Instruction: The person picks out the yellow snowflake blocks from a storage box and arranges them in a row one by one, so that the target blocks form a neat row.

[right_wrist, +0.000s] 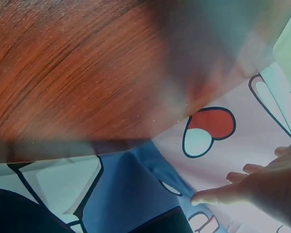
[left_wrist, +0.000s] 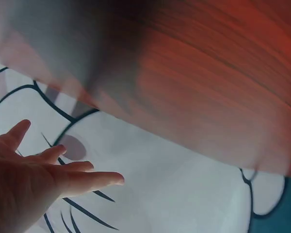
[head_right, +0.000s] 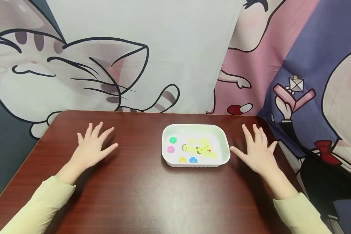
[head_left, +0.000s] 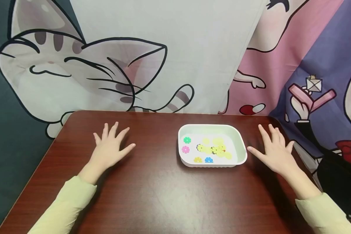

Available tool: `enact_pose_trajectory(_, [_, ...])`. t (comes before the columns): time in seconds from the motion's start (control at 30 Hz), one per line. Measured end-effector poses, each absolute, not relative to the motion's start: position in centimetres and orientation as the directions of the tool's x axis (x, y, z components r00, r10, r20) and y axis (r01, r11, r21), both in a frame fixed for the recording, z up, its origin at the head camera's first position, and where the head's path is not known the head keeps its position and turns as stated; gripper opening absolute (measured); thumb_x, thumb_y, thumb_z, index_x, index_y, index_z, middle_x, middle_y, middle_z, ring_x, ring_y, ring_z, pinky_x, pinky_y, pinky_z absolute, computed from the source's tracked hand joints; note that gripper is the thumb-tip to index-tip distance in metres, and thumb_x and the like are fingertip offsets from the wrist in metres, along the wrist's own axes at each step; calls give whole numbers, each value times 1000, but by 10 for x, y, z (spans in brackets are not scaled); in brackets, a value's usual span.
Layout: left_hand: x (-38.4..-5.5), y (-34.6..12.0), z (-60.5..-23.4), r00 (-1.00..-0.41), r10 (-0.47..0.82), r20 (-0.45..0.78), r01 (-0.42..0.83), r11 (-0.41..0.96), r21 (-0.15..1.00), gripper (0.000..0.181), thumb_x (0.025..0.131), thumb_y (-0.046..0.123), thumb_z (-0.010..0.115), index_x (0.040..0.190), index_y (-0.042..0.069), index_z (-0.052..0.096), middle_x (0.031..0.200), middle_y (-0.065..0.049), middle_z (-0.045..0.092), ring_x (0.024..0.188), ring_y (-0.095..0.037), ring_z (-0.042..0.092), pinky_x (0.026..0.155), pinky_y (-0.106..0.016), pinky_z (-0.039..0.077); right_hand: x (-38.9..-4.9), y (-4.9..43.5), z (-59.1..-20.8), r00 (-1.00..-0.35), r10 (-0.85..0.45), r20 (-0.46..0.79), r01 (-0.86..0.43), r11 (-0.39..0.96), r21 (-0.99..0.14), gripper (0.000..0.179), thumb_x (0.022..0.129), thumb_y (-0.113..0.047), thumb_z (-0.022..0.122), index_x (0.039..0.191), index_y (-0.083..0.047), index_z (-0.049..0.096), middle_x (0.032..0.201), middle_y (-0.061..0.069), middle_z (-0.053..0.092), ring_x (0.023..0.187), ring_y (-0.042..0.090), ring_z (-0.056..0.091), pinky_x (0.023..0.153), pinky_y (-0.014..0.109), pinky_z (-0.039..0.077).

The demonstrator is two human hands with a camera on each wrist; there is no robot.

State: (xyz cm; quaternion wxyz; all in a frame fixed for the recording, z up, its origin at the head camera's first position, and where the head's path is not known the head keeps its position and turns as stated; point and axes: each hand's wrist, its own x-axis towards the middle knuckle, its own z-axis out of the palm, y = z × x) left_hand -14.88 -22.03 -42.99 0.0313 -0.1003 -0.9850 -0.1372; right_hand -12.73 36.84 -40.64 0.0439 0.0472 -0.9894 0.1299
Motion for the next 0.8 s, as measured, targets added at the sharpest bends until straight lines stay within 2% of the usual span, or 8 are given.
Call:
enact_pose_trajectory(0.37, [-167, -165, -436, -926, 325, 191, 370, 878, 304, 67, 100, 52, 64, 152, 11, 55, 165, -25, 40, 156, -50, 32, 125, -74, 24, -134, 353, -412, -981, -129, 143, -177, 895, -409, 87, 103, -43, 66, 169, -9, 20, 168, 36, 19, 148, 66, 21, 109, 88, 22])
enact_pose_trajectory(0.6, [-173, -128, -431, -880, 386, 278, 468, 805, 364, 55, 99, 38, 70, 145, 9, 61, 156, -20, 52, 148, -43, 46, 125, -61, 34, -138, 345, -416, -970, -154, 185, -232, 804, -547, 75, 106, -31, 62, 166, 0, 27, 164, 38, 29, 151, 58, 25, 119, 81, 20])
enact_pose_trajectory(0.73, [-176, -107, -428, -859, 404, 314, 506, 760, 408, 48, 98, 30, 74, 140, 9, 64, 151, -18, 56, 145, -39, 50, 123, -57, 38, -139, 340, -418, -974, -130, 185, -219, 749, -625, 69, 107, -26, 60, 164, 0, 31, 162, 35, 35, 149, 56, 32, 117, 78, 27])
enact_pose_trajectory(0.8, [-178, -97, -426, -846, 417, 332, 529, 737, 420, 46, 97, 27, 75, 138, 9, 65, 150, -17, 58, 143, -38, 52, 123, -55, 39, -140, 338, -419, -978, -116, 175, -205, 717, -666, 66, 108, -23, 60, 163, 1, 32, 162, 34, 38, 148, 55, 36, 120, 70, 32])
